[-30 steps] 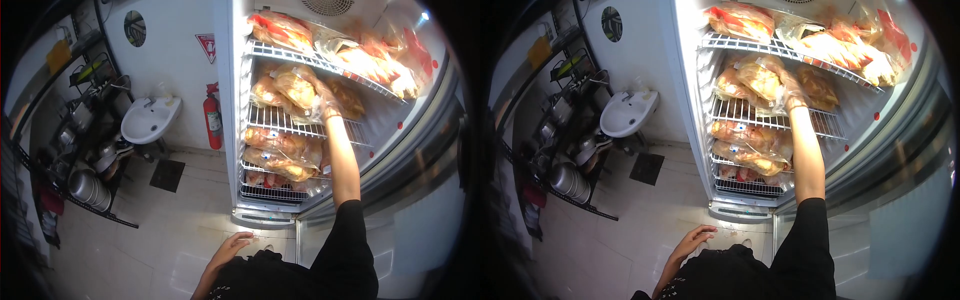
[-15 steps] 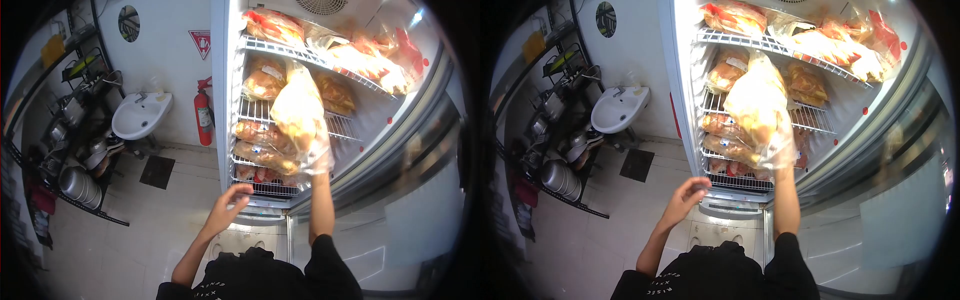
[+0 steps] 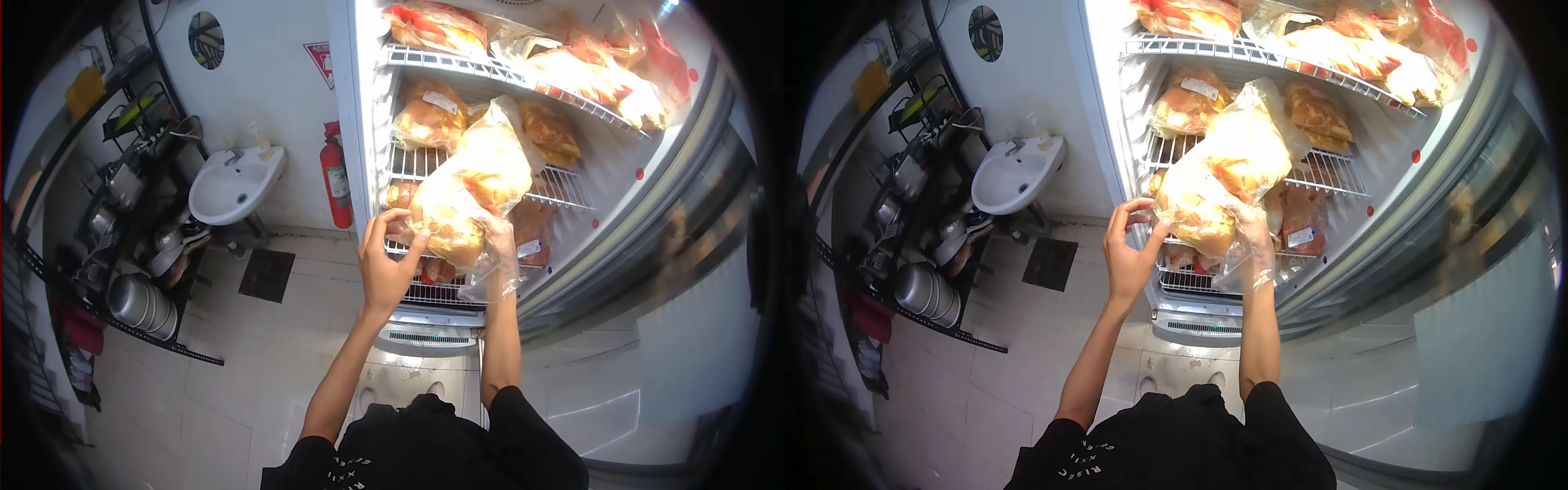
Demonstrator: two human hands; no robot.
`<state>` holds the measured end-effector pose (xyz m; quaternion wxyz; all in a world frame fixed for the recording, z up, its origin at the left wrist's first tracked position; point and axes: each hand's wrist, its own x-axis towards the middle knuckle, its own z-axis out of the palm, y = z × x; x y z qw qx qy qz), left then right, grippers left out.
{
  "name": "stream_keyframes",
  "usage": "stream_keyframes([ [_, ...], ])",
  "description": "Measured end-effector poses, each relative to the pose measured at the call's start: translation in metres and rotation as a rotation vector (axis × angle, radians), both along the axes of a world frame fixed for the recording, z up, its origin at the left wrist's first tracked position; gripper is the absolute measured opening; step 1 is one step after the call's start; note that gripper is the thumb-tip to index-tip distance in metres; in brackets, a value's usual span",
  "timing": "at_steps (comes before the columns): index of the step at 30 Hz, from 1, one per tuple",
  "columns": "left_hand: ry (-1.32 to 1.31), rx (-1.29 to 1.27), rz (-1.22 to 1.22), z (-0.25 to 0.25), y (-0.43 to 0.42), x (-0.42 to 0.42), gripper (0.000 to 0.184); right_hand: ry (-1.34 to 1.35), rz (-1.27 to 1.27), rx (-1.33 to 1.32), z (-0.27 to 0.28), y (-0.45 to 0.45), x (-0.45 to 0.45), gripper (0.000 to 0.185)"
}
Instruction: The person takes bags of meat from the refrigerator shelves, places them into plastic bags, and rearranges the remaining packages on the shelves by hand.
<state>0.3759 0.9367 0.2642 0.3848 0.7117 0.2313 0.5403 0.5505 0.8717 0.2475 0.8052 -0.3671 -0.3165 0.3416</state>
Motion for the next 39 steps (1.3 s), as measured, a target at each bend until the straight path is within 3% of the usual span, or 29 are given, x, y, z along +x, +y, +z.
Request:
stream_keyframes([
  [3, 0.157, 0.159, 0.167, -0.008, 0.009, 0.008, 0.027, -0.066, 0.023, 0.009, -0.006, 0.000, 0.013, 0.050],
  [7, 0.337, 0.215, 0.192, -0.010, 0.000, 0.002, 0.026, -0.076, 0.003, -0.006, 0.002, -0.005, 0.017, 0.050],
  [13, 0.310, 0.209, 0.156, -0.022, 0.002, 0.005, 0.022, -0.146, -0.057, -0.089, 0.005, -0.012, 0.016, 0.053],
  [17, 0.352, 0.346, 0.170, -0.028, 0.006, 0.005, 0.020, -0.268, -0.020, -0.118, 0.004, -0.008, 0.028, 0.052],
  [21, 0.338, 0.381, 0.096, -0.021, 0.014, 0.001, 0.018, -0.156, 0.111, -0.079, 0.023, -0.001, 0.029, 0.053],
  [28, 0.407, 0.494, 0.086, -0.006, 0.014, -0.002, 0.013, 0.038, 0.024, -0.063, 0.027, 0.001, 0.015, 0.045],
  [31, 0.295, 0.326, 0.064, -0.011, 0.009, -0.003, 0.013, -0.028, -0.026, -0.115, 0.028, -0.001, 0.015, 0.042],
  [34, 0.288, 0.272, 0.194, -0.021, 0.009, -0.005, 0.010, 0.072, -0.016, -0.036, 0.031, -0.002, 0.008, 0.040],
  [39, 0.195, 0.203, 0.100, -0.016, 0.001, -0.004, 0.015, 0.068, 0.016, -0.053, 0.033, -0.007, 0.013, 0.044],
])
